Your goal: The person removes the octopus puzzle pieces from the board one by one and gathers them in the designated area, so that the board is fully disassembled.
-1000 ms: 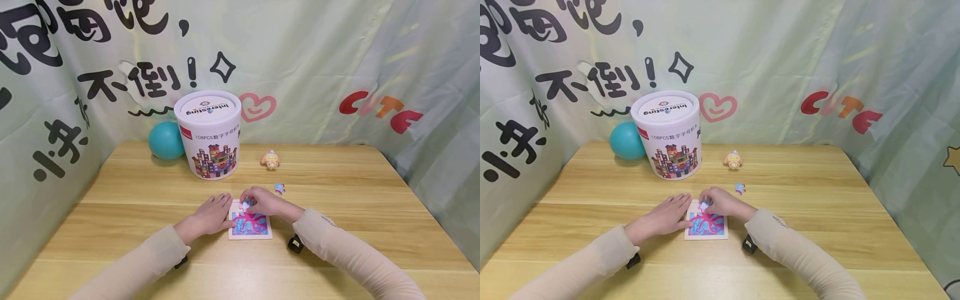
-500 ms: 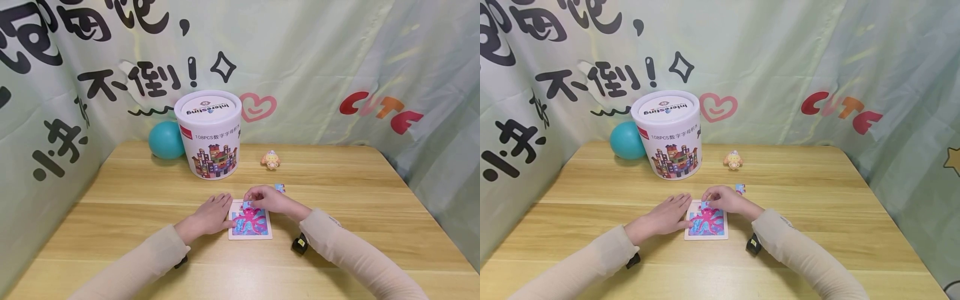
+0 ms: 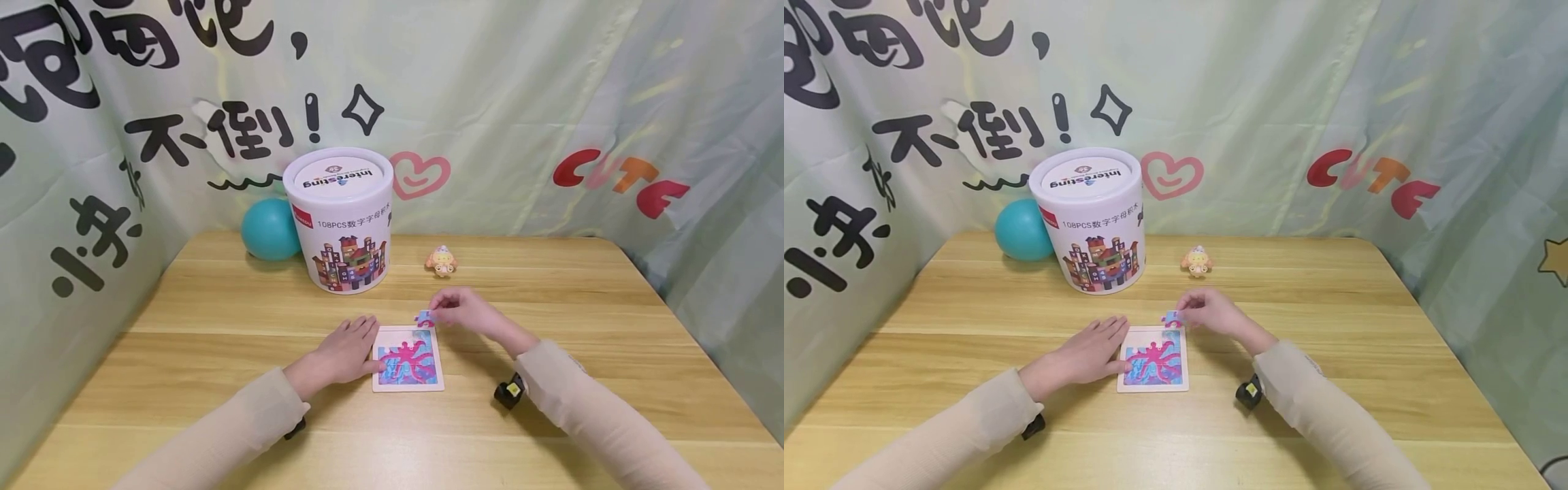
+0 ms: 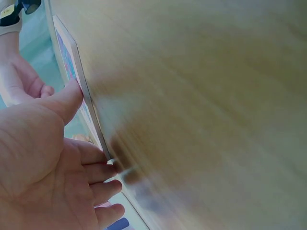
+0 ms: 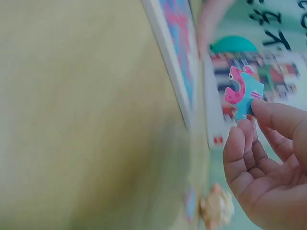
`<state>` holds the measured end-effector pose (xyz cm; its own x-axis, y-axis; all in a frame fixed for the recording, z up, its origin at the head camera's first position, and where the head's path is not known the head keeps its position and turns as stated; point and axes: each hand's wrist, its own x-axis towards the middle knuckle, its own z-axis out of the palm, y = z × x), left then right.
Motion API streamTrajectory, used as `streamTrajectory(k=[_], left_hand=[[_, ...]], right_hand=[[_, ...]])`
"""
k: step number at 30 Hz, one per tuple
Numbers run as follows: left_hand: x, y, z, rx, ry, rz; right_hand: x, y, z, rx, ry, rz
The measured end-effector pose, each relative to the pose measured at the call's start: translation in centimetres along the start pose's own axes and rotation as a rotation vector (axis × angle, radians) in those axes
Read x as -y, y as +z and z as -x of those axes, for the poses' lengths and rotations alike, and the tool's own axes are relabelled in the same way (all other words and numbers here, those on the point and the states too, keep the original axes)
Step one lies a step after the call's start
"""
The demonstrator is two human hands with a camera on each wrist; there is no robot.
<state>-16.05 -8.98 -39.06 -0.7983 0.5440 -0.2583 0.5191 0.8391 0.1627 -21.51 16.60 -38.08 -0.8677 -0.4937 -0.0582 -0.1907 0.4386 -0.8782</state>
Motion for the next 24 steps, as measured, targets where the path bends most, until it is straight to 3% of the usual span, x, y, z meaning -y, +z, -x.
streamTrajectory(k=[7,13,24], left_hand=[[0.0,0.1,0.1,-0.004,0.000,-0.001],[0.0,0.1,0.1,-0.007,-0.006,0.008],[0.0,0.1,0.2,-0.007,-0.006,0.011]], right_hand=[[-0.7,-4.1,1.5,-0.107,0.066,0.000],[-2.3,-6.9,2.7,-0.141,0.120,0.062],[-5.0,-9.5,3.7,-0.142,0.202,0.152]])
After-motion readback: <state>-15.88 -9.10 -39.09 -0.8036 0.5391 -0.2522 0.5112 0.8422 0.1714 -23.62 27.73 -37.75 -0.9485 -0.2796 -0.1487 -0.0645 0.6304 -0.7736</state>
